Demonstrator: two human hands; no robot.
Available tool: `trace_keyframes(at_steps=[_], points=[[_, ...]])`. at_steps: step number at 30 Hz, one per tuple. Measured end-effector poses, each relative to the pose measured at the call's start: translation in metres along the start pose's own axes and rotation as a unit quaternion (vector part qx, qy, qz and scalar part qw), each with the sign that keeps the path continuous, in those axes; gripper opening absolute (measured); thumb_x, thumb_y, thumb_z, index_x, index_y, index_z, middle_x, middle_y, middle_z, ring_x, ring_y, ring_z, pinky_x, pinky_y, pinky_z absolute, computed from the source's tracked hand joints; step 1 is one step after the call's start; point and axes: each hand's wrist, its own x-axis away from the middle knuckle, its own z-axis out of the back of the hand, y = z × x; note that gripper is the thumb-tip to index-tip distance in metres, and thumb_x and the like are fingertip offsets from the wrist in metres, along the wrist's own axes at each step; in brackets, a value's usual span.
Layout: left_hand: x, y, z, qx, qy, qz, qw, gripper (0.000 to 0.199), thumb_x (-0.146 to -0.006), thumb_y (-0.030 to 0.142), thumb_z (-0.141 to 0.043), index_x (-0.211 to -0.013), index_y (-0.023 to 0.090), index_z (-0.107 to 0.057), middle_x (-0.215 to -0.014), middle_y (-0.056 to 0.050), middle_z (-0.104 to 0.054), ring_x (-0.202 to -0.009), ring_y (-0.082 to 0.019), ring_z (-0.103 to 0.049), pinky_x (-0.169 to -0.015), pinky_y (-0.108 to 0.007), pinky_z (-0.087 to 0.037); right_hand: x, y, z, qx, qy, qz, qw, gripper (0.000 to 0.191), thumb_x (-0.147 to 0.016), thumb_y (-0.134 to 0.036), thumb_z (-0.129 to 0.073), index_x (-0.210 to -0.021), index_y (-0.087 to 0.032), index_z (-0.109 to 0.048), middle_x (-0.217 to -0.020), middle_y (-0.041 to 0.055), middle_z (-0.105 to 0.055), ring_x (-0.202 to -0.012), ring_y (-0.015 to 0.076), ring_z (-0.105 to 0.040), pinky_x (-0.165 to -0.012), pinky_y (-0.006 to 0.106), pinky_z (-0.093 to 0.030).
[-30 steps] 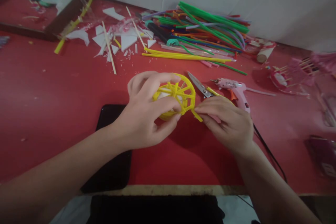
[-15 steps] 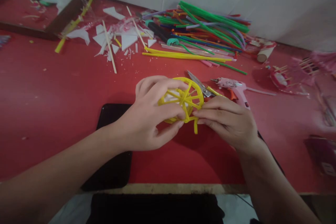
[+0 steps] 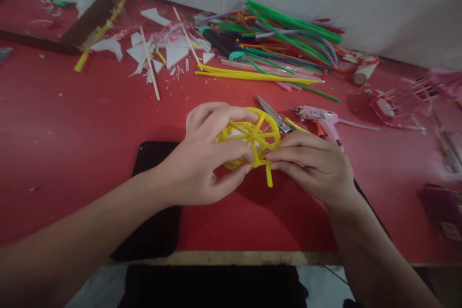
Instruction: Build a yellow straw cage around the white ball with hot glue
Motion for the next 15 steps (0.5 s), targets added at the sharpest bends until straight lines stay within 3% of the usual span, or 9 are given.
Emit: trace_keyframes(at_steps=[15], points=[[0.0015, 0.0011, -0.0018, 0.011, 0.011, 0.033, 0.999, 0.018, -0.096, 0.031, -0.057, -0.087, 0.027, -0.072, -0.14, -0.007, -0.055, -0.129, -0.036, -0.047, -0.107, -0.063, -0.036, 0.0, -0.0017, -0.0002, 0.002, 0.003, -0.011, 1.0, 0.012, -0.091, -0.02, -0.074, -0.098, -0.026, -0.081, -0.085, 0.0019, -0.075, -0.077, 0.0136, -0.07, -0.07, 0.027, -0.059]])
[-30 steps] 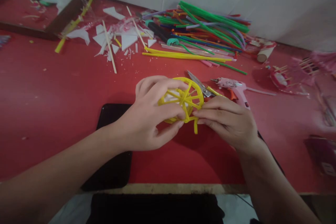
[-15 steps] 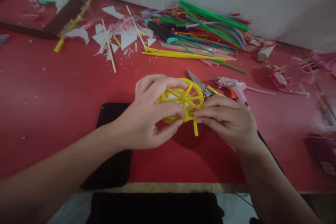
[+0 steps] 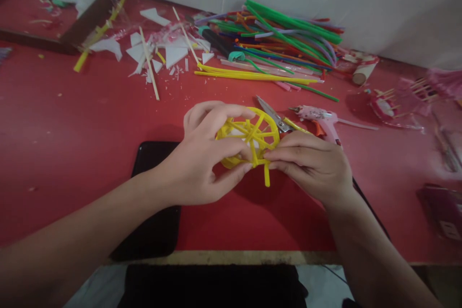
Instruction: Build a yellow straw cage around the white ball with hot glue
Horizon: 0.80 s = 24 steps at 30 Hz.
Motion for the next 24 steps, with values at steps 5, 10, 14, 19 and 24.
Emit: trace_keyframes(at_steps=[5, 10, 14, 19, 24], points=[[-0.0008, 0.0014, 0.0011, -0.018, 0.001, -0.024, 1.0, 0.012, -0.094, 0.027, -0.059, -0.087, 0.026, -0.07, -0.141, -0.008, -0.055, -0.127, -0.035, -0.048, -0.105, -0.063, -0.037, -0.0002, -0.0008, -0.0005, -0.002, 0.001, 0.004, 1.0, 0.013, -0.09, -0.018, -0.074, -0.099, -0.025, -0.08, -0.086, 0.0021, -0.075, -0.078, 0.0137, -0.07, -0.071, 0.028, -0.06], [-0.0013, 0.0016, 0.0012, -0.029, 0.005, -0.021, 0.999, 0.013, -0.094, 0.024, -0.057, -0.088, 0.026, -0.069, -0.142, -0.005, -0.055, -0.129, -0.034, -0.048, -0.107, -0.062, -0.035, 0.0002, -0.001, -0.0003, -0.002, -0.004, -0.004, 1.0, 0.015, -0.091, -0.018, -0.074, -0.101, -0.026, -0.08, -0.087, 0.0018, -0.075, -0.079, 0.0144, -0.07, -0.072, 0.028, -0.06], [-0.0001, 0.0005, 0.0007, -0.063, 0.017, -0.047, 0.997, 0.008, -0.092, 0.026, -0.06, -0.088, 0.027, -0.067, -0.141, -0.006, -0.057, -0.127, -0.036, -0.048, -0.104, -0.063, -0.038, 0.0004, -0.0008, 0.0, 0.003, -0.005, 0.004, 1.0, 0.015, -0.089, -0.015, -0.075, -0.101, -0.023, -0.08, -0.088, 0.0027, -0.076, -0.081, 0.0142, -0.071, -0.075, 0.027, -0.06], [-0.0005, 0.0014, 0.0015, -0.086, 0.025, -0.051, 0.995, 0.008, -0.092, 0.026, -0.061, -0.086, 0.028, -0.066, -0.14, -0.005, -0.058, -0.126, -0.036, -0.05, -0.102, -0.064, -0.041, 0.0, -0.0024, 0.0, 0.009, -0.006, 0.003, 1.0, 0.015, -0.09, -0.016, -0.074, -0.101, -0.023, -0.08, -0.089, 0.0028, -0.077, -0.083, 0.0146, -0.072, -0.076, 0.026, -0.06], [-0.0017, 0.0028, 0.0019, -0.095, 0.028, -0.05, 0.994, 0.01, -0.092, 0.025, -0.061, -0.084, 0.028, -0.066, -0.138, -0.005, -0.06, -0.125, -0.036, -0.051, -0.1, -0.064, -0.043, -0.0016, -0.005, -0.0001, 0.004, -0.007, -0.006, 1.0, 0.012, -0.089, -0.018, -0.076, -0.099, -0.023, -0.08, -0.087, 0.0022, -0.076, -0.08, 0.0139, -0.071, -0.074, 0.025, -0.06]])
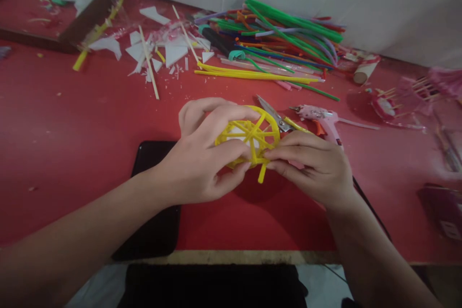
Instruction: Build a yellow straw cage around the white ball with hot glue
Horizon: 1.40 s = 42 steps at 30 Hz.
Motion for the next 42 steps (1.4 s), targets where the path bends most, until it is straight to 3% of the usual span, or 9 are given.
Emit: trace_keyframes(at_steps=[9, 42], points=[[0.0004, -0.0012, -0.0013, 0.008, 0.004, -0.005, 1.0, 0.01, -0.092, 0.024, -0.061, -0.084, 0.026, -0.065, -0.138, -0.006, -0.06, -0.125, -0.037, -0.05, -0.099, -0.064, -0.041, -0.0025, -0.0012, -0.0017, -0.003, 0.004, -0.004, 1.0, 0.005, -0.088, -0.025, -0.078, -0.093, -0.022, -0.079, -0.082, 0.001, -0.075, -0.078, 0.0133, -0.07, -0.073, 0.024, -0.059], [0.0037, -0.0037, -0.0021, 0.028, -0.022, 0.0, 0.999, 0.007, -0.092, 0.026, -0.059, -0.091, 0.028, -0.065, -0.142, -0.006, -0.057, -0.129, -0.036, -0.049, -0.104, -0.065, -0.04, -0.0026, -0.0093, -0.0061, 0.012, 0.018, -0.049, 0.999, 0.005, -0.085, -0.023, -0.078, -0.088, -0.023, -0.074, -0.082, 0.0005, -0.072, -0.074, 0.0139, -0.067, -0.069, 0.028, -0.057]])
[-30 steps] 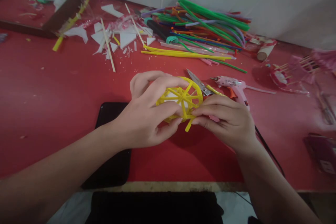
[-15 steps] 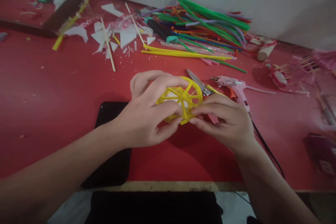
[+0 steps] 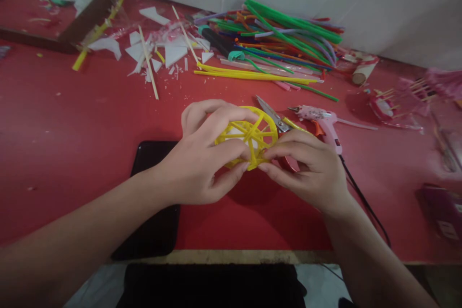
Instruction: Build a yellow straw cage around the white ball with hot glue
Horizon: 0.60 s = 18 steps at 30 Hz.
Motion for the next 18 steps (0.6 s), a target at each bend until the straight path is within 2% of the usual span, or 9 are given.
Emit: trace_keyframes(at_steps=[9, 14, 18], points=[[-0.0006, 0.0003, 0.0023, 0.002, 0.001, -0.002, 1.0, 0.014, -0.091, 0.023, -0.054, -0.093, 0.029, -0.067, -0.141, -0.006, -0.058, -0.127, -0.036, -0.051, -0.103, -0.065, -0.042, -0.0004, -0.0021, -0.0003, -0.002, 0.003, -0.011, 1.0, 0.004, -0.085, -0.022, -0.077, -0.087, -0.024, -0.074, -0.082, 0.0006, -0.073, -0.073, 0.014, -0.067, -0.069, 0.028, -0.058], [0.0, 0.0002, 0.0015, -0.008, -0.001, -0.009, 1.0, 0.009, -0.093, 0.033, -0.058, -0.092, 0.029, -0.065, -0.143, -0.007, -0.057, -0.129, -0.037, -0.049, -0.105, -0.067, -0.041, 0.0001, -0.0029, -0.0013, -0.005, 0.009, -0.012, 1.0, 0.004, -0.085, -0.021, -0.077, -0.087, -0.021, -0.074, -0.082, 0.0018, -0.072, -0.074, 0.0137, -0.067, -0.07, 0.028, -0.057], [-0.0011, 0.0009, 0.0007, -0.02, 0.011, -0.007, 1.0, 0.007, -0.092, 0.03, -0.061, -0.087, 0.027, -0.065, -0.141, -0.007, -0.059, -0.128, -0.037, -0.05, -0.104, -0.066, -0.042, 0.0004, -0.0031, -0.0018, 0.002, 0.012, -0.012, 1.0, 0.004, -0.085, -0.022, -0.076, -0.087, -0.024, -0.073, -0.082, 0.0006, -0.072, -0.074, 0.0139, -0.067, -0.07, 0.028, -0.057]])
